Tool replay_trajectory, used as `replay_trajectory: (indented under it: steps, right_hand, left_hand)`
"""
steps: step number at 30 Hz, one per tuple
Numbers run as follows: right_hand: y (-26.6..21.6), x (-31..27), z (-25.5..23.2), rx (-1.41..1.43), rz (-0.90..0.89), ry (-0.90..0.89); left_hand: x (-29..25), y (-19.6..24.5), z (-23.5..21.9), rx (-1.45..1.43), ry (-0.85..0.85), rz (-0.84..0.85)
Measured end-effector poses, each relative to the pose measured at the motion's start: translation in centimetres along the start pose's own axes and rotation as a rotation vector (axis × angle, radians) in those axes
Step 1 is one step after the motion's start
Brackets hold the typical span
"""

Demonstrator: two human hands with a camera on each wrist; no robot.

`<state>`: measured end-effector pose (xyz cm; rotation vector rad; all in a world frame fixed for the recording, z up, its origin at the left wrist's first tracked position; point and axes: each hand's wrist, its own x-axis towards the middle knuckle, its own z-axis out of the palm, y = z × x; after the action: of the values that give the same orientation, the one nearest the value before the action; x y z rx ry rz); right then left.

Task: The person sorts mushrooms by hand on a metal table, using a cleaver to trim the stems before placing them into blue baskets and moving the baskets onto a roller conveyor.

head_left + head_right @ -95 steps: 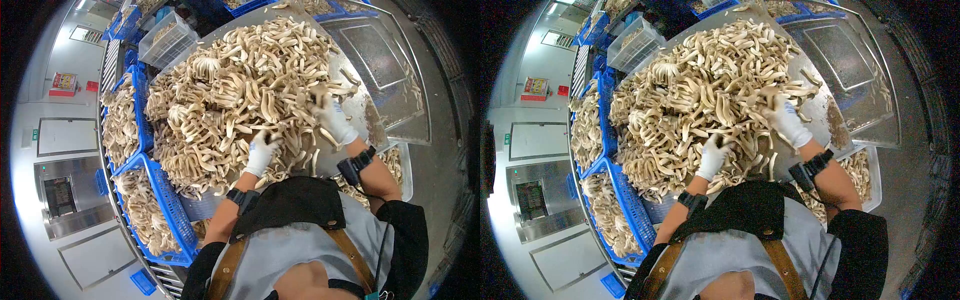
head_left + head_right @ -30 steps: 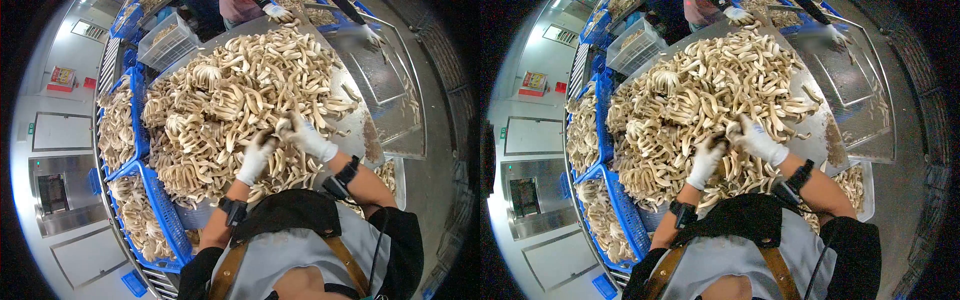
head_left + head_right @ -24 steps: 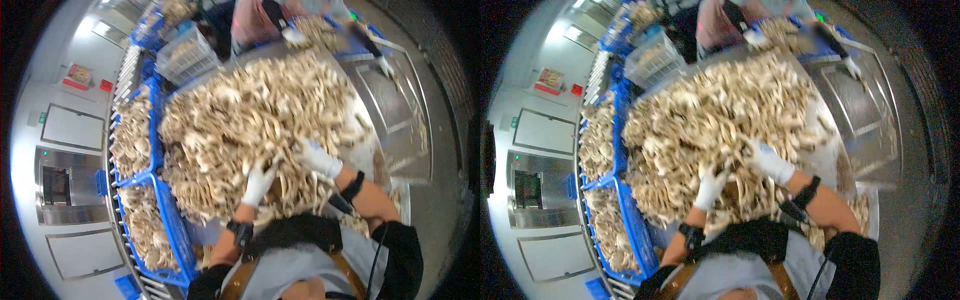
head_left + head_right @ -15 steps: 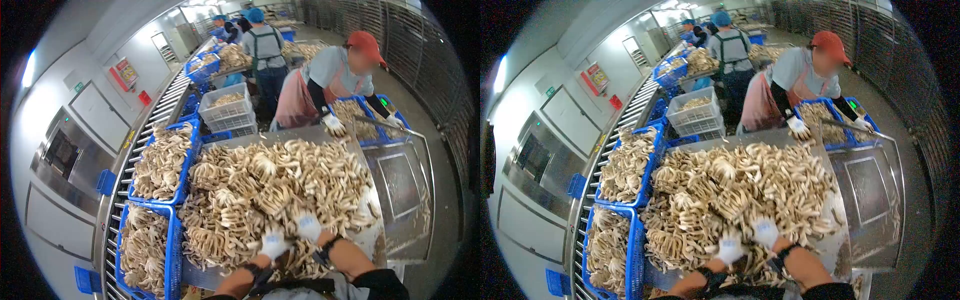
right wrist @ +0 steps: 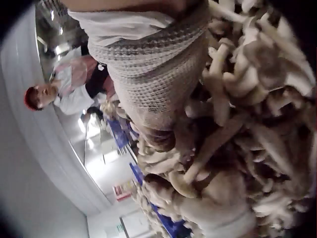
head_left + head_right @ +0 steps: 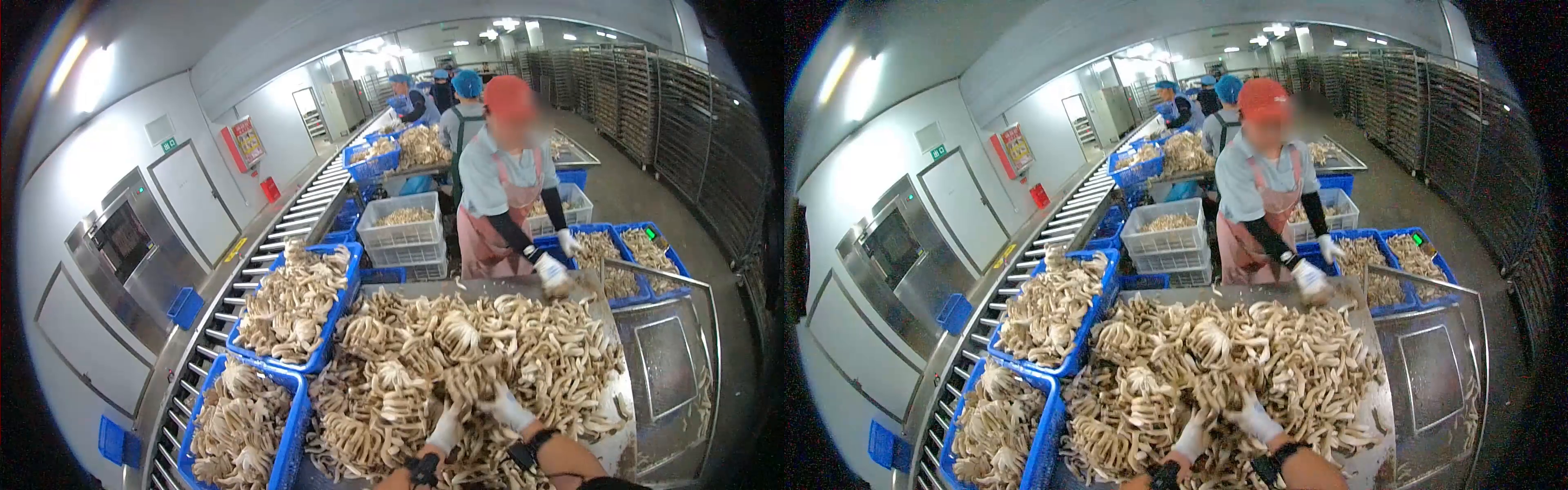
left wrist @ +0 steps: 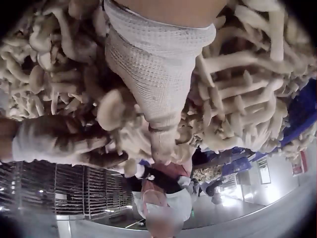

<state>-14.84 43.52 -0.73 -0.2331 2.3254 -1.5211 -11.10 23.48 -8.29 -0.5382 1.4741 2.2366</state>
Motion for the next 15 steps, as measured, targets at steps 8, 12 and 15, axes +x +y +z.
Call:
replay_trajectory:
  steps: [8, 12, 15]
  right_hand:
    - [-5.1, -8.2, -0.6, -0.660, -0.630, 0.201]
    - [-5.7, -9.2, -1.1, -0.407, -0.564, 0.255]
    - [-0.4, -8.3, 0.0, 0.445, -0.322, 0.194]
  left_hand:
    - [-6.1, 1.9, 2.4, -0.381, -0.337, -0.147]
    - [-4.9, 2.1, 3.3, 0.132, -0.350, 0.365]
    - [-7.7, 4.2, 5.8, 0.703, -0.316, 0.663]
